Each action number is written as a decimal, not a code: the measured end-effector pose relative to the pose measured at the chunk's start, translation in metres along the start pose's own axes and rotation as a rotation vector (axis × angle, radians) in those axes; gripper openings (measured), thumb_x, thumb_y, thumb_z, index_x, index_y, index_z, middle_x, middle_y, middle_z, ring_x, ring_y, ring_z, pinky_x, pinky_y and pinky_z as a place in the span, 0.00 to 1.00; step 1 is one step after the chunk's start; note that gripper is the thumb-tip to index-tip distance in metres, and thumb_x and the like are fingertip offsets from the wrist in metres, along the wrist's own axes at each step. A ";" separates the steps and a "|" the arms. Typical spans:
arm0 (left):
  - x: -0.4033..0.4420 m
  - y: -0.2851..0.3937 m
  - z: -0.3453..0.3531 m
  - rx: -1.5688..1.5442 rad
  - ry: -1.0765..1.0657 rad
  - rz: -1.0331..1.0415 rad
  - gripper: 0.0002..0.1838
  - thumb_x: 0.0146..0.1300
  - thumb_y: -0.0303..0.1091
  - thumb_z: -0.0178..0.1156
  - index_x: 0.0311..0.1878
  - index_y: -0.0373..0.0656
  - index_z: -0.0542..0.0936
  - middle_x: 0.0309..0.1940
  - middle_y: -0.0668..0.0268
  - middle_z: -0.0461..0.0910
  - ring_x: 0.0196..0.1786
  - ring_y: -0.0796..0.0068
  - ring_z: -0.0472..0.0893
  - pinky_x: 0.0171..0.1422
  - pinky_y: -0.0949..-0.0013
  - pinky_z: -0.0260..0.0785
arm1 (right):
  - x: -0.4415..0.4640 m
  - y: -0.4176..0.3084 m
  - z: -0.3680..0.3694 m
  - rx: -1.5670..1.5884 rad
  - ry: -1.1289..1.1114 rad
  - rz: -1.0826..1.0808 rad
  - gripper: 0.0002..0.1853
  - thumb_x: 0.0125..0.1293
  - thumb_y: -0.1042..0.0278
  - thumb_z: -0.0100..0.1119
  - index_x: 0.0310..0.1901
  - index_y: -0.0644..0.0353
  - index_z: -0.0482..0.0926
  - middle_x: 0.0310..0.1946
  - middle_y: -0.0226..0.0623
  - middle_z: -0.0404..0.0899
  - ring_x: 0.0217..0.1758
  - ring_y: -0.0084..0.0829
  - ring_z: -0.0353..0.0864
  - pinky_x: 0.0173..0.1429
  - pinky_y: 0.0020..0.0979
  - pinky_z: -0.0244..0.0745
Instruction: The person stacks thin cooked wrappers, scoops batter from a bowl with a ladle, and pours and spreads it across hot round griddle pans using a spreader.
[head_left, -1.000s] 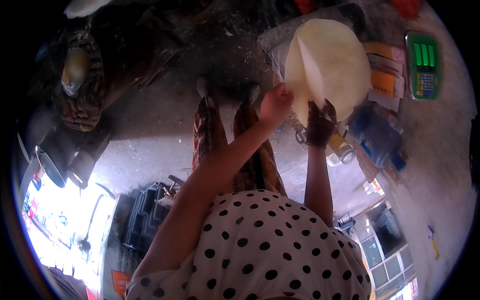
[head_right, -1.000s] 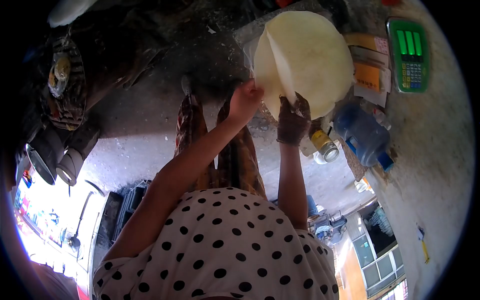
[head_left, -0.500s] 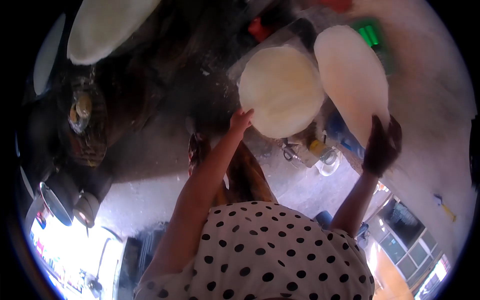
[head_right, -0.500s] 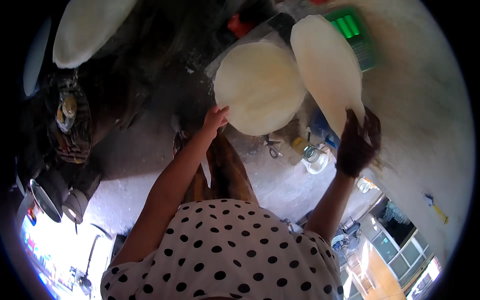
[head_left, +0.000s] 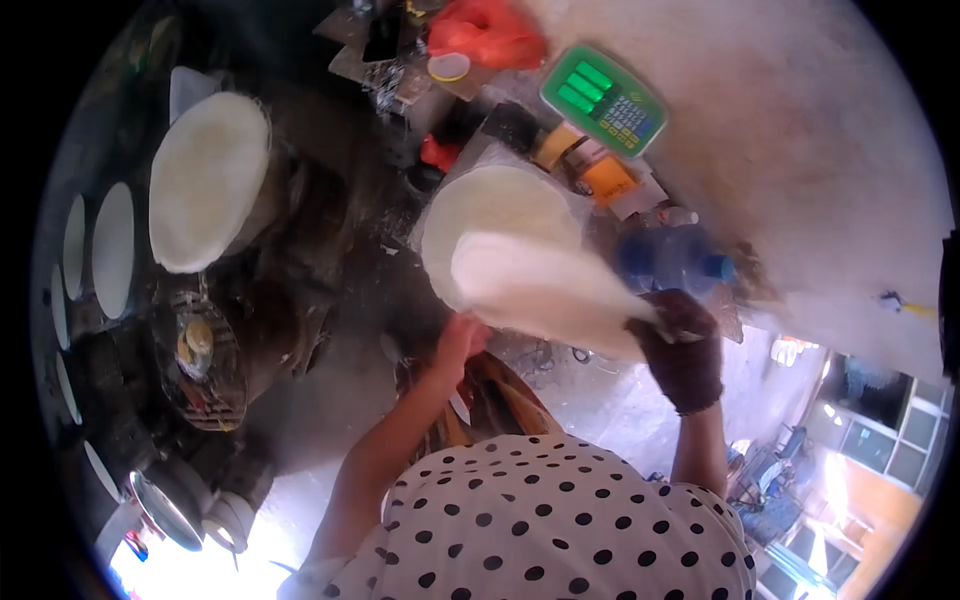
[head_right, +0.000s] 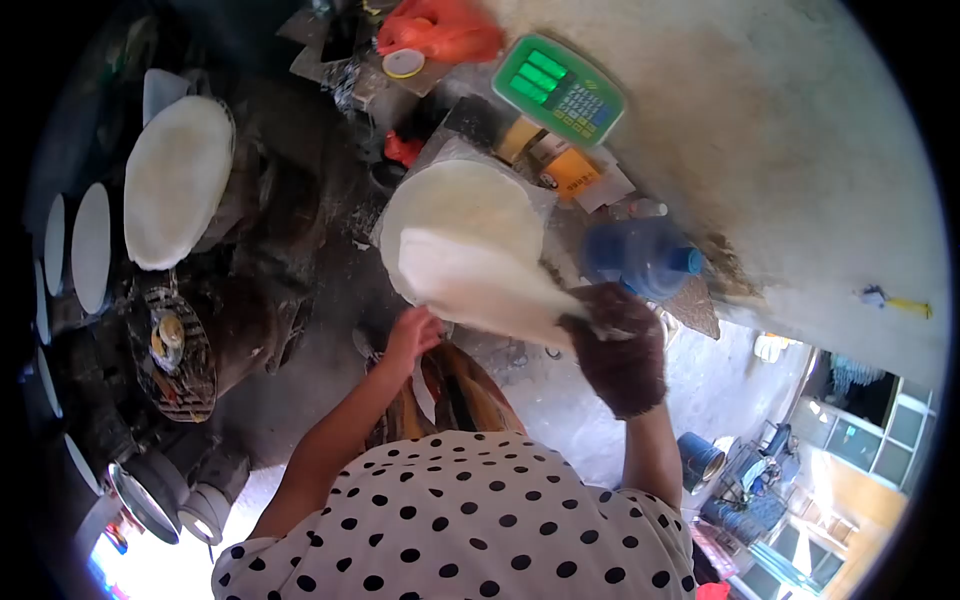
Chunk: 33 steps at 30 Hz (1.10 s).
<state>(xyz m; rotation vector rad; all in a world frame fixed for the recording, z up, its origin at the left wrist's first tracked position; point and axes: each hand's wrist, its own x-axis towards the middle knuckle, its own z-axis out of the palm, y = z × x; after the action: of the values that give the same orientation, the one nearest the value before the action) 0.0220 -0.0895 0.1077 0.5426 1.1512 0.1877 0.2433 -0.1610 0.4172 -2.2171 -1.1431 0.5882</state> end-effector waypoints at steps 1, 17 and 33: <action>-0.026 0.009 0.011 -0.014 -0.143 -0.105 0.18 0.66 0.43 0.54 0.54 0.46 0.70 0.45 0.62 0.78 0.48 0.68 0.80 0.52 0.63 0.73 | 0.000 0.006 0.003 -0.052 -0.027 -0.045 0.07 0.53 0.72 0.64 0.36 0.59 0.81 0.36 0.37 0.82 0.39 0.34 0.82 0.44 0.31 0.76; -0.068 0.003 0.060 -0.442 -0.333 -0.309 0.18 0.69 0.42 0.50 0.57 0.43 0.71 0.54 0.58 0.74 0.53 0.68 0.77 0.60 0.63 0.70 | -0.042 0.010 0.014 -0.070 -0.256 -0.441 0.09 0.51 0.73 0.64 0.36 0.56 0.82 0.32 0.39 0.81 0.37 0.41 0.81 0.41 0.37 0.77; 0.024 0.094 0.069 -0.885 -0.769 0.230 0.26 0.71 0.47 0.42 0.66 0.43 0.65 0.62 0.58 0.70 0.63 0.59 0.71 0.65 0.54 0.65 | 0.012 0.057 0.081 -0.225 -0.148 -0.631 0.10 0.53 0.68 0.59 0.39 0.55 0.78 0.32 0.37 0.77 0.37 0.40 0.78 0.42 0.40 0.74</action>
<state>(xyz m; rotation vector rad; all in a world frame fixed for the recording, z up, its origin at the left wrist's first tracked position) 0.1063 -0.0198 0.1552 -0.0700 0.1837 0.5915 0.2339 -0.1543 0.3183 -1.8422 -1.9530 0.3660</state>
